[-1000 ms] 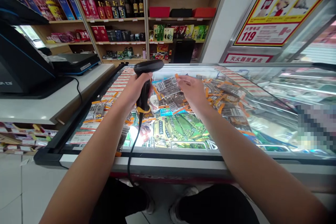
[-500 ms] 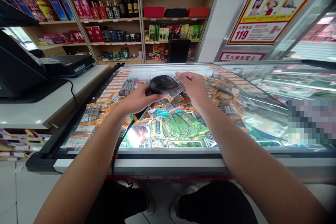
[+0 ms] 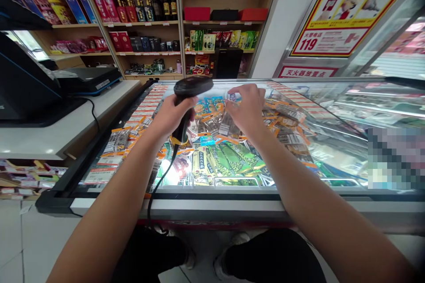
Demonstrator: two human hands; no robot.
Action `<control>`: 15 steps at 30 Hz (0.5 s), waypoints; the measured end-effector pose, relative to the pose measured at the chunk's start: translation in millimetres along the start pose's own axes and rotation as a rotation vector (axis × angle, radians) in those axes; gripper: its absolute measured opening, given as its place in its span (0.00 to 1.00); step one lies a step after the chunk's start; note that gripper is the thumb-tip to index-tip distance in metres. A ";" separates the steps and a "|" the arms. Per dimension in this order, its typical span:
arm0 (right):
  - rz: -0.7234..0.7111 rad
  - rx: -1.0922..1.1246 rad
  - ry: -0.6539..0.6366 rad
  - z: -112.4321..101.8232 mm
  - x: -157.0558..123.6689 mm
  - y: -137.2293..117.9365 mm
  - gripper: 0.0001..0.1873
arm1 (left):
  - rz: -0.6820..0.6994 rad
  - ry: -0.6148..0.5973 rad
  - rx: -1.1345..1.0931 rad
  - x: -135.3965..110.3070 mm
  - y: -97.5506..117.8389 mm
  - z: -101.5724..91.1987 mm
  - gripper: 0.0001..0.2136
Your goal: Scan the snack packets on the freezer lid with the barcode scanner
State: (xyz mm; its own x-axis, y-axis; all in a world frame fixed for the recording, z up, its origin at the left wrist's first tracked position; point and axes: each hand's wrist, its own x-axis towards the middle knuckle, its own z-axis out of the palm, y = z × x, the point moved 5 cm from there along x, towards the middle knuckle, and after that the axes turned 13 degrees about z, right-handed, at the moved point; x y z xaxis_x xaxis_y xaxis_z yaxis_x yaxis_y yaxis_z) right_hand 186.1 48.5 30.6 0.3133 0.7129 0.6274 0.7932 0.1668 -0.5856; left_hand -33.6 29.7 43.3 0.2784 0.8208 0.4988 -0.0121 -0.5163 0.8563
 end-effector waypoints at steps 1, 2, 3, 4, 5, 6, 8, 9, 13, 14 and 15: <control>-0.069 -0.008 -0.013 1.4 -7.1 -9.5 0.10 | -0.005 0.075 -0.033 0.5 0.0 -2.8 0.11; -0.133 0.006 -0.083 5.7 -16.2 -20.1 0.10 | -0.010 0.138 -0.060 0.8 0.5 -5.1 0.11; -0.200 0.035 -0.199 12.1 -27.6 -31.6 0.10 | -0.016 0.193 -0.083 1.0 1.3 -7.2 0.11; -0.248 0.063 -0.342 19.7 -40.7 -42.2 0.10 | -0.026 0.240 -0.100 1.1 2.1 -9.1 0.12; -0.283 0.073 -0.493 27.9 -54.9 -51.5 0.11 | -0.037 0.277 -0.109 1.2 3.0 -11.1 0.13; -0.325 0.066 -0.608 34.7 -69.0 -59.4 0.13 | -0.046 0.304 -0.110 1.2 3.8 -13.0 0.14; -0.438 0.019 -0.773 45.3 -93.6 -70.0 0.23 | -0.056 0.329 -0.093 1.7 5.1 -16.6 0.16; -0.487 -0.006 -0.827 49.1 -102.4 -72.0 0.28 | -0.056 0.327 -0.075 2.0 5.4 -18.0 0.16; -0.530 -0.013 -0.948 54.4 -110.3 -66.7 0.28 | -0.032 0.248 0.043 4.0 5.5 -18.6 0.20; -0.512 0.009 -0.965 53.3 -107.1 -64.9 0.25 | -0.023 0.230 0.066 4.3 5.4 -17.9 0.21; -0.488 0.037 -0.974 51.4 -102.8 -63.6 0.23 | -0.015 0.217 0.083 4.5 5.2 -17.1 0.22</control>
State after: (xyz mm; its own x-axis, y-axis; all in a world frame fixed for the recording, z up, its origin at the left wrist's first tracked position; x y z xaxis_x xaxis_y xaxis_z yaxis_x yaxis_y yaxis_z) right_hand 76.6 -0.4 -23.0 -0.5921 0.7953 0.1300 0.6985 0.5869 -0.4094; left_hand -48.8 34.9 52.4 0.0645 0.8574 0.5106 0.0717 -0.5143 0.8546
